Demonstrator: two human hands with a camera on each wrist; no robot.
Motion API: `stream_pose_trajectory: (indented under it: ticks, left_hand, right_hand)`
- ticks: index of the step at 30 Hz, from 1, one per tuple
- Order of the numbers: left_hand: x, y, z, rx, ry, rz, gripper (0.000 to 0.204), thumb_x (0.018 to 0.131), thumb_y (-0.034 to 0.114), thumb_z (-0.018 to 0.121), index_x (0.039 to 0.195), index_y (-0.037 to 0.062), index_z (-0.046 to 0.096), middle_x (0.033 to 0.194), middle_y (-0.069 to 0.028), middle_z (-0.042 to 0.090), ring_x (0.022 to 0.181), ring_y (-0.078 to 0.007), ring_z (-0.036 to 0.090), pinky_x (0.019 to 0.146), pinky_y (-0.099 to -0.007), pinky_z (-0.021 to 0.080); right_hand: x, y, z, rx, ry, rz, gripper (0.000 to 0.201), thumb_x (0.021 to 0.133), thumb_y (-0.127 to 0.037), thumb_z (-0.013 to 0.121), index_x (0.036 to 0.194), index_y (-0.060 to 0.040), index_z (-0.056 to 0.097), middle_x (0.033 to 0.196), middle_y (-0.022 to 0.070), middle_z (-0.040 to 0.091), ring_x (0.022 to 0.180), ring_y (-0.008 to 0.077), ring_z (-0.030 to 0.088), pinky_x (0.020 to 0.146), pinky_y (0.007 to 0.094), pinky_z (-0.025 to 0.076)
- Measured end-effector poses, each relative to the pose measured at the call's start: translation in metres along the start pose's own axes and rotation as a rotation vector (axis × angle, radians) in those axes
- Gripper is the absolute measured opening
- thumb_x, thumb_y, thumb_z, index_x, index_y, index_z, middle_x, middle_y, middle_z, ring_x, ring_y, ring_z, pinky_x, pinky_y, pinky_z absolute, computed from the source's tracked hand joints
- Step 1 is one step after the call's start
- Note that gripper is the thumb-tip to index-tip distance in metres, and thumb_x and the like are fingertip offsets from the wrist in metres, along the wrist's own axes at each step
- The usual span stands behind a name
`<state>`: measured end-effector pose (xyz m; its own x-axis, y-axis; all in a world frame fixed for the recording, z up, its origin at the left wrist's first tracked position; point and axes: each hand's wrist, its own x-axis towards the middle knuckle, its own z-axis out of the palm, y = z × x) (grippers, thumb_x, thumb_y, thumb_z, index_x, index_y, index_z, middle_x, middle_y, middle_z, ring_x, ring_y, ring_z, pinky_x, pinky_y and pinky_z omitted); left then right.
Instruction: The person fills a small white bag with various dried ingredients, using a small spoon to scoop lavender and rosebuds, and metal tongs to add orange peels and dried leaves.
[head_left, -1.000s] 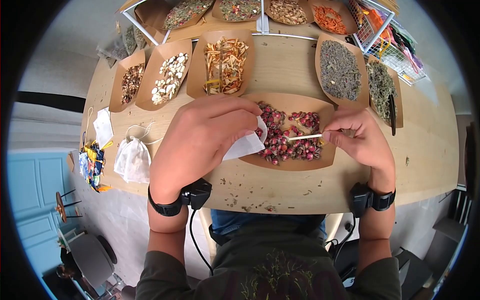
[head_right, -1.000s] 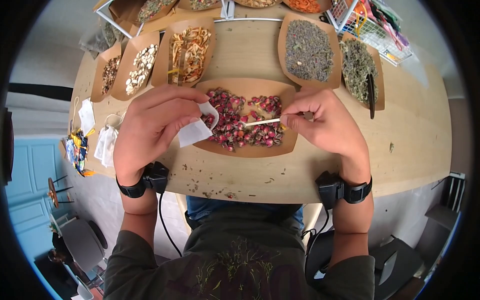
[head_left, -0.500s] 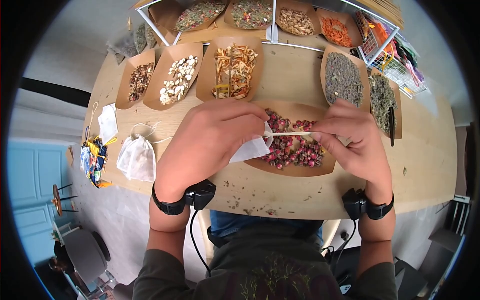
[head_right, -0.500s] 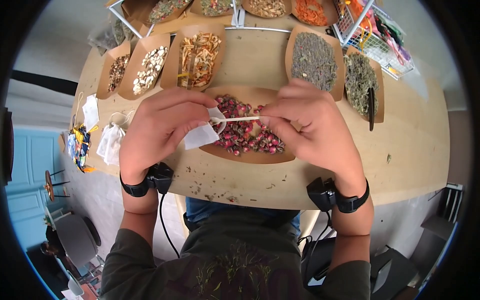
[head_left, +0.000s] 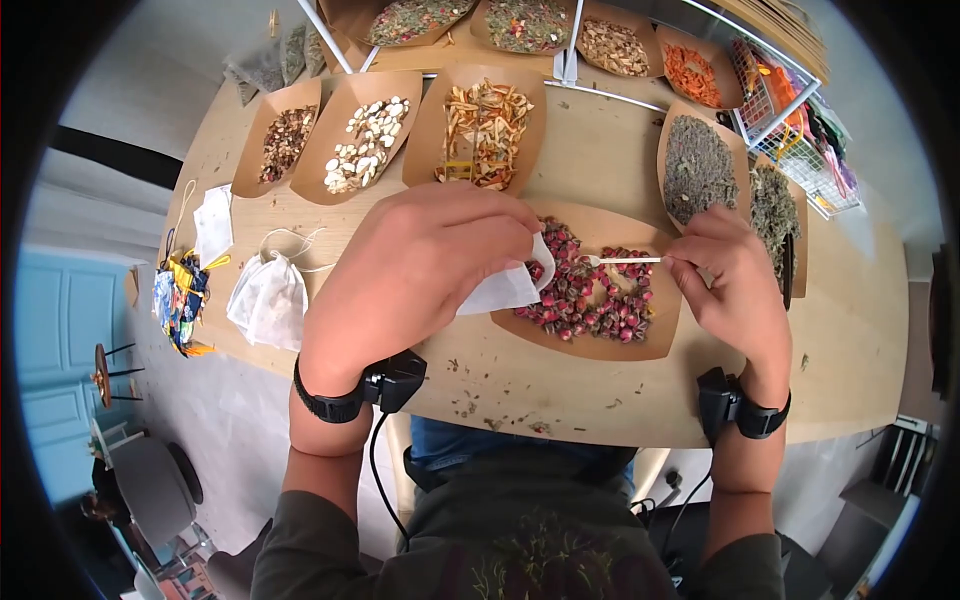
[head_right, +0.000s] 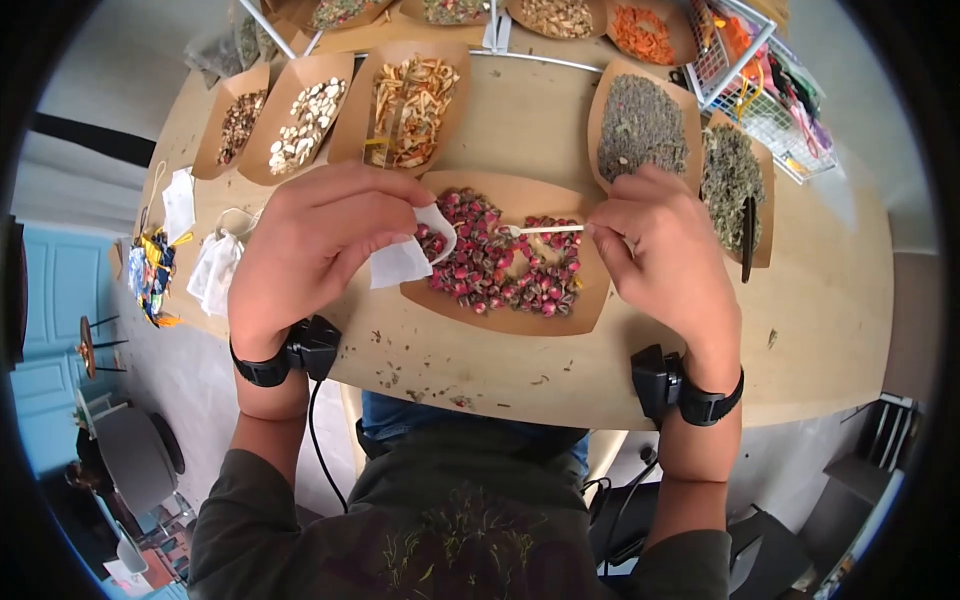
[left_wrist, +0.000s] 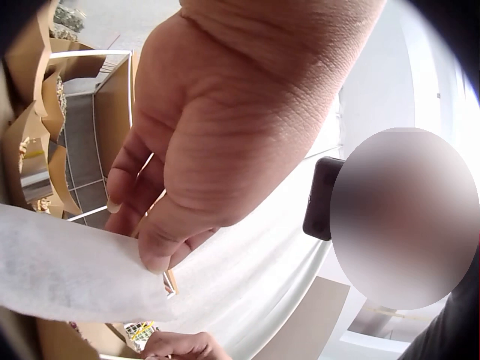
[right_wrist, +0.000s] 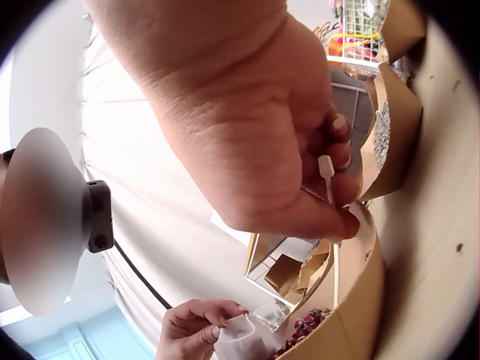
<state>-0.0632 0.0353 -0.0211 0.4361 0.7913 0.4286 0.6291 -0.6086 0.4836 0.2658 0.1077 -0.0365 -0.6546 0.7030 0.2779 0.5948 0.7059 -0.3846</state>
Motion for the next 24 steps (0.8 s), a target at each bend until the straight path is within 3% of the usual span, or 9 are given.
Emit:
stream_pose_trajectory:
  ticks: [14, 24]
  left_hand:
    - [0.002, -0.001, 0.004, -0.001, -0.011, 0.018, 0.012, 0.089, 0.000, 0.077, 0.101, 0.0014, 0.078, 0.115, -0.0108, 0.082, 0.098, -0.0335, 0.078, 0.082, -0.0415, 0.061]
    - [0.003, 0.000, 0.006, 0.017, -0.016, 0.025, 0.009, 0.091, 0.004, 0.079, 0.099, 0.0017, 0.078, 0.115, -0.0107, 0.082, 0.097, -0.0331, 0.078, 0.082, -0.0408, 0.062]
  right_hand:
    - [-0.005, 0.002, -0.004, -0.026, -0.091, -0.101, 0.011, 0.077, 0.003, 0.075, 0.087, 0.0000, 0.078, 0.080, 0.0122, 0.061, 0.089, 0.0369, 0.059, 0.083, 0.0484, 0.051]
    - [-0.003, 0.000, 0.016, 0.099, -0.028, -0.120, 0.010, 0.078, 0.002, 0.074, 0.087, 0.0003, 0.078, 0.079, 0.0131, 0.060, 0.088, 0.0372, 0.057, 0.084, 0.0480, 0.050]
